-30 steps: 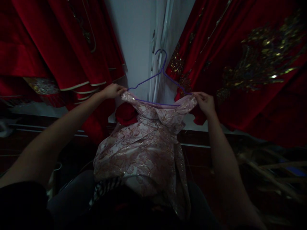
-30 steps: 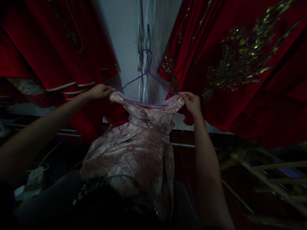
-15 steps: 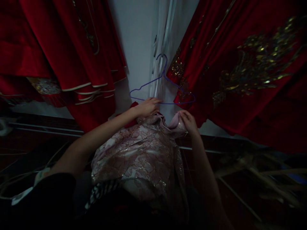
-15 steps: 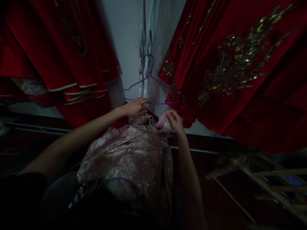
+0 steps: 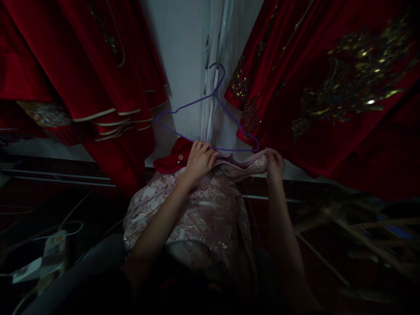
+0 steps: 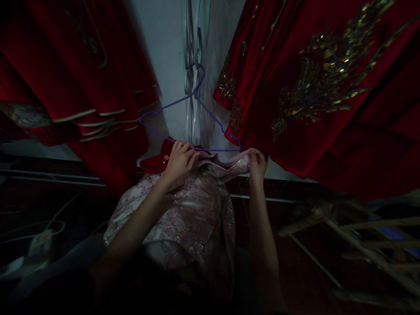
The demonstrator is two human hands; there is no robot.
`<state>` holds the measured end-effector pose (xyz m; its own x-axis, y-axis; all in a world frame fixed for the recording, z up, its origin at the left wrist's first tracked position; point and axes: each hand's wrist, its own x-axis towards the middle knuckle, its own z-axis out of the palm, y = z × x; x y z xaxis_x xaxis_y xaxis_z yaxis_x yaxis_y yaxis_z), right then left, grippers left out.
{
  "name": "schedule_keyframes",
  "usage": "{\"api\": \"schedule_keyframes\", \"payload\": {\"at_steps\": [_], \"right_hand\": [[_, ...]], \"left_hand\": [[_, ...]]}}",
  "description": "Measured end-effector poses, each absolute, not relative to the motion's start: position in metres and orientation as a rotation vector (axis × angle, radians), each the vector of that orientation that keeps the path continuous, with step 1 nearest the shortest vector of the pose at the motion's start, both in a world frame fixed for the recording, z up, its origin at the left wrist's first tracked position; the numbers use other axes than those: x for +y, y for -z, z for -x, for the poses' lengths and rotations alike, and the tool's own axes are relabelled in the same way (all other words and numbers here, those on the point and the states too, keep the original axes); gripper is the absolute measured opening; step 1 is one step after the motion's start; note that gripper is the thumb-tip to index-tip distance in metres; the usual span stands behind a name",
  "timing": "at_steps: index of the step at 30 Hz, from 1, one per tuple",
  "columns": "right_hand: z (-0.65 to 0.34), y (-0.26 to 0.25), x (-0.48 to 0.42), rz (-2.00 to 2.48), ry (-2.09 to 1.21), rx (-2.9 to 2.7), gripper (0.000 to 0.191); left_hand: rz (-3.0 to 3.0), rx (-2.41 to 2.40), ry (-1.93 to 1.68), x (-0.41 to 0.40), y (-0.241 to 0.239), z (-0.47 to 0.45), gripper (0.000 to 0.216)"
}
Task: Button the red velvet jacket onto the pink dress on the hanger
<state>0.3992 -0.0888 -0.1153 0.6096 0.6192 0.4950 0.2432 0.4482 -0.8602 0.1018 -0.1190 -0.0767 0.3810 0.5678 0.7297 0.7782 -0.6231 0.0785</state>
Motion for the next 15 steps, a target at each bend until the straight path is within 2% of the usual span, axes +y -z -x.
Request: {"api": "schedule_keyframes", "payload": {"at_steps": [8, 15], "right_hand": [[-0.371, 0.094, -0.098, 1.004, -0.420, -0.923, 0.031], [-0.360, 0.067, -0.125, 0.998, -0.260, -1.054, 0.029]], "left_hand": [[2.446, -1.110, 1.077, -0.118, 0.069, -0.066, 0.031], [2.329, -1.189, 1.103, -0.116, 0.080, -0.095, 0.035]]}}
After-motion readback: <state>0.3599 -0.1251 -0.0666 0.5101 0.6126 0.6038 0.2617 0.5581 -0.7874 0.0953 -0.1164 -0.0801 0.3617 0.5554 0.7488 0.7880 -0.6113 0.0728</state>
